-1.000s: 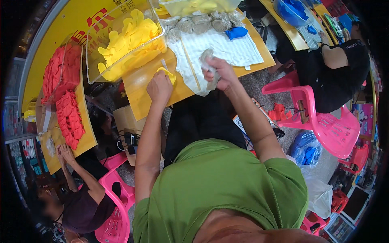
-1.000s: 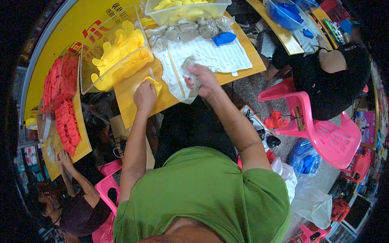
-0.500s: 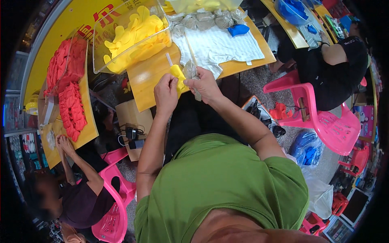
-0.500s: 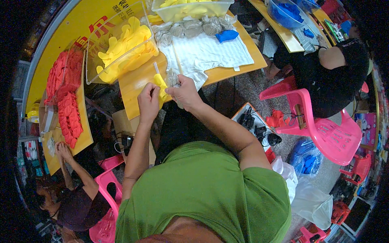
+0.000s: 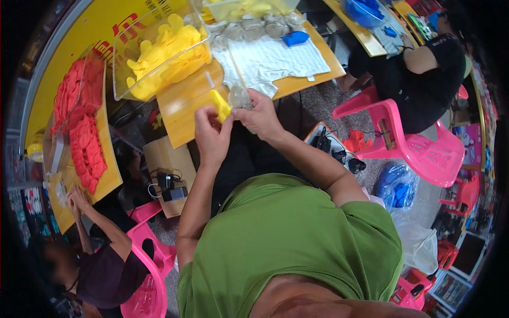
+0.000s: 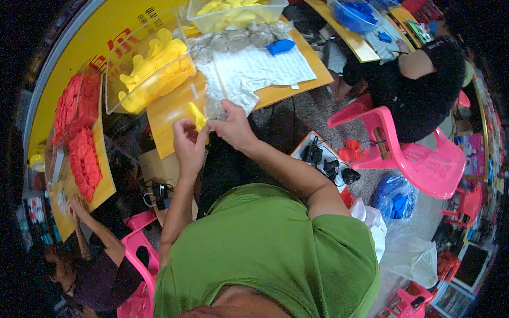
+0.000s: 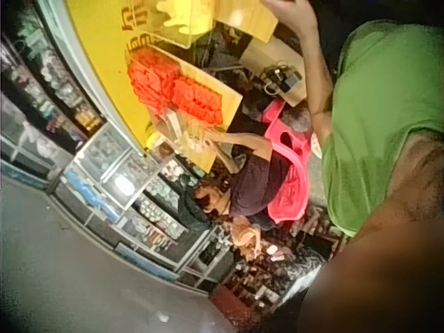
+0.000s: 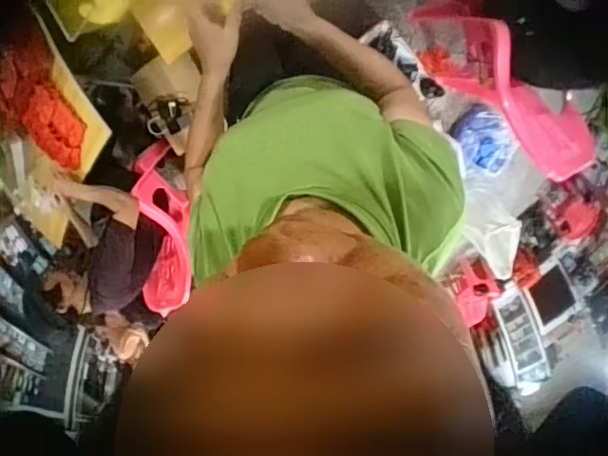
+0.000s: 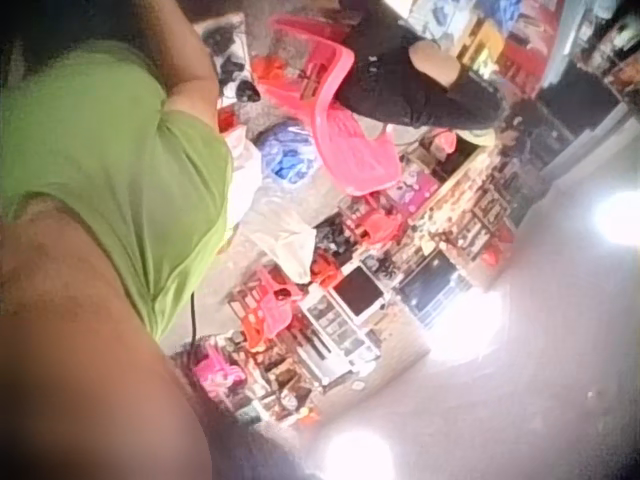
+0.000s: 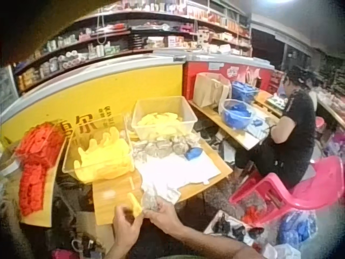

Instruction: Assembling yellow toy components by inserting plastic sticks into them.

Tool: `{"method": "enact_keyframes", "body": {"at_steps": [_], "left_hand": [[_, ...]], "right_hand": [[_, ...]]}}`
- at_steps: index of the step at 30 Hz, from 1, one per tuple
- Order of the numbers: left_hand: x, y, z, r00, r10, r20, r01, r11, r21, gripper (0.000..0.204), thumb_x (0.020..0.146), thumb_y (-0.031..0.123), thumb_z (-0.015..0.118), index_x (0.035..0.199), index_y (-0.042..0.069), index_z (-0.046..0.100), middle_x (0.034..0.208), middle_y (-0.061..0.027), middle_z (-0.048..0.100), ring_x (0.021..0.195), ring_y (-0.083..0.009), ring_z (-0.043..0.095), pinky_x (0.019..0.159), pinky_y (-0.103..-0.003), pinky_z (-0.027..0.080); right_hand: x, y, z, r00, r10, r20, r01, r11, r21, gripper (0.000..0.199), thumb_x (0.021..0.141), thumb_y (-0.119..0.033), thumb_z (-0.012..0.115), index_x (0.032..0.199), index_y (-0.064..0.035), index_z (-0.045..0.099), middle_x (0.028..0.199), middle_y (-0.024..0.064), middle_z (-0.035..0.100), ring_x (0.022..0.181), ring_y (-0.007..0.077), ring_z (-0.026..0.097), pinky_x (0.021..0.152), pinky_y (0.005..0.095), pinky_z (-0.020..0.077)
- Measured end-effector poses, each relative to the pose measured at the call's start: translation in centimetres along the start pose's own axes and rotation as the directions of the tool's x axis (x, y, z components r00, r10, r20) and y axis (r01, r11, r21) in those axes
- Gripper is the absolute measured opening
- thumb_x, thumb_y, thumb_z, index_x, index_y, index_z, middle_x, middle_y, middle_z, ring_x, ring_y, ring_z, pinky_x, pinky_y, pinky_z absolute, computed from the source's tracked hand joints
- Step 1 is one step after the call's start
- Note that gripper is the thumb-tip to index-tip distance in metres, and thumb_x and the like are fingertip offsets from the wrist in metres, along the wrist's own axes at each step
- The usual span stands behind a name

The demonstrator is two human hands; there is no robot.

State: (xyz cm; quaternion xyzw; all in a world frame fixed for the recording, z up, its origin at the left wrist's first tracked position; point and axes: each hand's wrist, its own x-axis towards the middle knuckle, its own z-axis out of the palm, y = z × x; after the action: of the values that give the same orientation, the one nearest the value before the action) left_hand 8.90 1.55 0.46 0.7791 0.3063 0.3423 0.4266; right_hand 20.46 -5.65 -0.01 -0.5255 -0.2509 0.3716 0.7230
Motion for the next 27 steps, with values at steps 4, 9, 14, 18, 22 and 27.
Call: {"method": "enact_keyframes", "body": {"at_steps": [4,9,14,18,22,27], "left_hand": [[-0.8,1.4,-0.8,0.992,0.122,-0.011,-0.121,0.988,0.099,0.027,0.077,0.008,0.067,0.092,0.001,0.045,0.083,-0.0090,0.044,0.061,-0.0185,0.048,0.055,-0.031,0.042],[-1.5,1.0,-0.4,0.984,0.152,0.095,-0.163,0.978,0.129,0.031,0.073,0.000,0.062,0.099,0.001,0.046,0.086,-0.0121,0.046,0.066,-0.0221,0.052,0.058,-0.032,0.044],[-2.0,1.7,-0.2,0.989,0.117,0.095,-0.131,0.979,0.155,0.041,0.072,-0.002,0.062,0.108,0.001,0.043,0.093,-0.0137,0.047,0.072,-0.0250,0.054,0.063,-0.034,0.046],[-1.8,2.4,0.0,0.969,0.232,0.080,-0.245,0.893,0.377,0.048,0.069,-0.004,0.060,0.112,-0.001,0.039,0.101,-0.0177,0.045,0.088,-0.0327,0.052,0.073,-0.039,0.046],[-1.7,2.1,0.1,0.957,0.282,0.071,-0.284,0.854,0.435,0.051,0.067,-0.007,0.057,0.114,-0.002,0.039,0.104,-0.0204,0.044,0.098,-0.0377,0.048,0.081,-0.042,0.043],[-1.9,1.6,0.3,0.959,0.282,0.029,-0.272,0.883,0.382,0.046,0.068,-0.010,0.053,0.112,-0.003,0.040,0.104,-0.0208,0.046,0.098,-0.0386,0.048,0.084,-0.043,0.042]], "right_hand": [[-0.8,-0.4,-0.2,0.998,0.032,0.046,-0.030,0.999,-0.038,0.025,0.070,-0.001,0.064,0.094,0.0014,0.057,0.072,0.0009,0.057,0.059,0.0043,0.049,0.049,0.0204,0.0401],[-1.7,-0.3,-0.6,0.998,-0.039,0.043,0.042,0.995,-0.087,0.022,0.074,-0.002,0.064,0.095,-0.0011,0.055,0.068,-0.0021,0.053,0.050,0.0027,0.045,0.042,0.0182,0.0342],[-2.5,-0.5,-0.6,0.971,-0.228,0.072,0.239,0.926,-0.291,0.027,0.073,-0.003,0.063,0.098,0.0023,0.056,0.078,0.0030,0.058,0.069,0.0098,0.055,0.061,0.0241,0.0451],[-3.2,-0.7,-0.3,0.967,-0.236,0.100,0.256,0.894,-0.367,0.030,0.071,-0.002,0.063,0.099,0.0041,0.055,0.082,0.0071,0.059,0.078,0.0125,0.056,0.071,0.0277,0.0456],[-3.6,-0.3,0.2,0.963,-0.260,0.066,0.266,0.892,-0.366,0.030,0.071,-0.002,0.063,0.100,0.0038,0.055,0.083,0.0094,0.060,0.079,0.0124,0.055,0.072,0.0284,0.0455],[-3.6,0.2,0.1,0.962,-0.273,-0.002,0.255,0.900,-0.355,0.030,0.070,-0.002,0.063,0.098,0.0036,0.055,0.082,0.0094,0.059,0.078,0.0129,0.055,0.071,0.0283,0.0455]]}}
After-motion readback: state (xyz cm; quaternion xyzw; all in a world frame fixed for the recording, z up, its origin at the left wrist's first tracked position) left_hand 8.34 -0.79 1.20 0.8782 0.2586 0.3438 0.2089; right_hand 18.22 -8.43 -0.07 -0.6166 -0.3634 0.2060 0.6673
